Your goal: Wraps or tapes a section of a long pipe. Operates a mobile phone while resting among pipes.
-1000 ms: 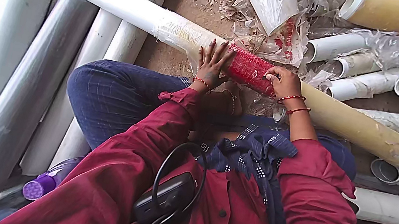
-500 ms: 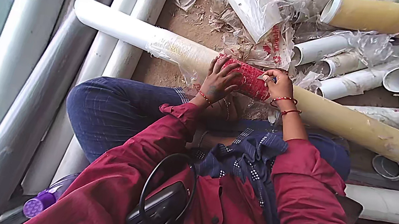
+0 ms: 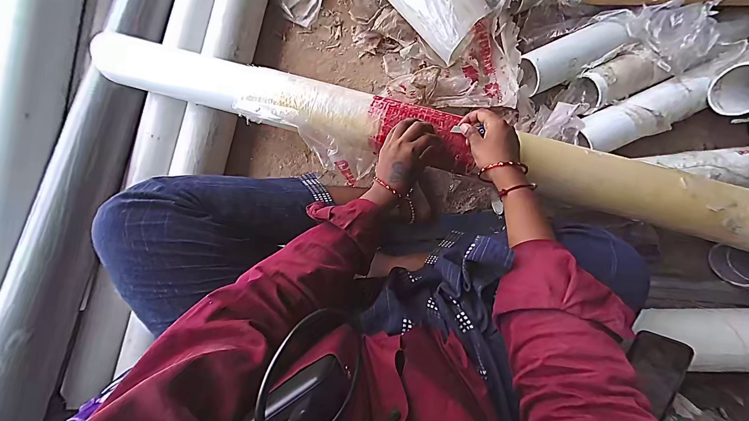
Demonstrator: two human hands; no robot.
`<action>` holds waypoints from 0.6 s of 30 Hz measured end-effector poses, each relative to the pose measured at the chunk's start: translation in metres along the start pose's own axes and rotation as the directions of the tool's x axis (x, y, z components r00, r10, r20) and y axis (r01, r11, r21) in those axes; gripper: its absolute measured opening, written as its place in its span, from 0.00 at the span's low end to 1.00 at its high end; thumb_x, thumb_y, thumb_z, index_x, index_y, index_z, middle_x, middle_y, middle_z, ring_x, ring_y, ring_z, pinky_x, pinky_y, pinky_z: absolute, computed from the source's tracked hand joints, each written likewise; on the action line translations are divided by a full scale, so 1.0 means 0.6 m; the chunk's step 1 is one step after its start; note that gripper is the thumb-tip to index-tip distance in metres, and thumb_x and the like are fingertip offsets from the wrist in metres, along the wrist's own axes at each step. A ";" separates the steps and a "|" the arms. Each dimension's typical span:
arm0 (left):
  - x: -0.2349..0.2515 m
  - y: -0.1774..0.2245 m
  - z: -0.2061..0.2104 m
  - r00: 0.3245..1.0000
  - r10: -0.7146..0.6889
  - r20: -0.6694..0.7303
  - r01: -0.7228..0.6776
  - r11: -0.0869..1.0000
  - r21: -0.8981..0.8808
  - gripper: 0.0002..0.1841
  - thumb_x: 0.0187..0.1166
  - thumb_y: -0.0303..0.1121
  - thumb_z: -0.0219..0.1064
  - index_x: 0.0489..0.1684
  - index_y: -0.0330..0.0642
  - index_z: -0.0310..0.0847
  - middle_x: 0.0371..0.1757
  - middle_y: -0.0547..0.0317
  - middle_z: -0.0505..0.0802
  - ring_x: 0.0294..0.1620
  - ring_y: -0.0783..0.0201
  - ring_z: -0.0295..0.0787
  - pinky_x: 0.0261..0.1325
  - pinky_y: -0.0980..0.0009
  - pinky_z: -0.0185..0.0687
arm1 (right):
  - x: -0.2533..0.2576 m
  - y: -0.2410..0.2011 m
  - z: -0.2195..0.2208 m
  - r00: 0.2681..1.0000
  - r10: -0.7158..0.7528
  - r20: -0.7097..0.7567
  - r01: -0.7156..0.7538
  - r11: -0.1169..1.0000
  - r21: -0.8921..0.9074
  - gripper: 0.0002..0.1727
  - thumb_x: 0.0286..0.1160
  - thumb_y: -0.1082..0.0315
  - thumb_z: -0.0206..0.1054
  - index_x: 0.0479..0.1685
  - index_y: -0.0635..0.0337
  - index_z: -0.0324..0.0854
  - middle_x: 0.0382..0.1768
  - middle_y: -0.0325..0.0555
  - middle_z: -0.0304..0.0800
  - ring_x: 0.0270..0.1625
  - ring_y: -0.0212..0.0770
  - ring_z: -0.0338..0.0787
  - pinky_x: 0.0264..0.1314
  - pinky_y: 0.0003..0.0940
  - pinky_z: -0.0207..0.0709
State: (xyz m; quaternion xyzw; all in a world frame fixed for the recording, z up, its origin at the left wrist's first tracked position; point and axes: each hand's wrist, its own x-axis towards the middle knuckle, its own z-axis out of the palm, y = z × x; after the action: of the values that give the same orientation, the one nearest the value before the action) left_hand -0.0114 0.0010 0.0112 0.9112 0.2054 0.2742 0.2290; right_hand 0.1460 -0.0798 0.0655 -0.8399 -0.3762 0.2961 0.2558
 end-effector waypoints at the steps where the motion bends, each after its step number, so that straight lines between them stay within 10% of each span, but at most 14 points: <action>1: 0.003 0.002 0.000 1.000 -0.005 0.009 0.005 1.000 0.014 0.07 0.77 0.23 0.69 0.41 0.35 0.94 0.54 0.43 0.95 0.66 0.39 0.88 0.74 0.49 0.77 | 0.000 -0.001 0.000 1.000 0.003 0.002 -0.003 1.000 0.000 0.15 0.89 0.66 0.60 0.63 0.63 0.85 0.54 0.61 0.91 0.57 0.59 0.90 0.63 0.61 0.75; 12: -0.049 -0.024 0.008 0.999 0.030 -0.028 -0.024 0.980 0.197 0.10 0.77 0.20 0.67 0.49 0.36 0.93 0.60 0.41 0.93 0.70 0.37 0.85 0.77 0.45 0.73 | -0.001 0.003 -0.002 1.000 0.015 -0.009 -0.014 0.999 0.040 0.14 0.90 0.67 0.59 0.63 0.63 0.84 0.52 0.59 0.91 0.55 0.57 0.90 0.63 0.58 0.75; 18: -0.025 0.033 -0.031 0.913 -0.342 0.222 0.299 0.932 0.205 0.20 0.91 0.38 0.55 0.43 0.28 0.89 0.47 0.36 0.95 0.56 0.38 0.92 0.61 0.44 0.80 | 0.003 0.004 0.001 1.000 0.006 -0.010 -0.005 1.000 0.018 0.15 0.90 0.66 0.58 0.63 0.63 0.84 0.52 0.60 0.91 0.54 0.57 0.90 0.62 0.59 0.75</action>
State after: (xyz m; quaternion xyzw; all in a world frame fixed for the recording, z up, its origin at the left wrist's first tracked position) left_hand -0.0290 -0.0168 0.0295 0.9083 0.3437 0.0959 0.2182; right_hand 0.1476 -0.0795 0.0629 -0.8400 -0.3698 0.2959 0.2646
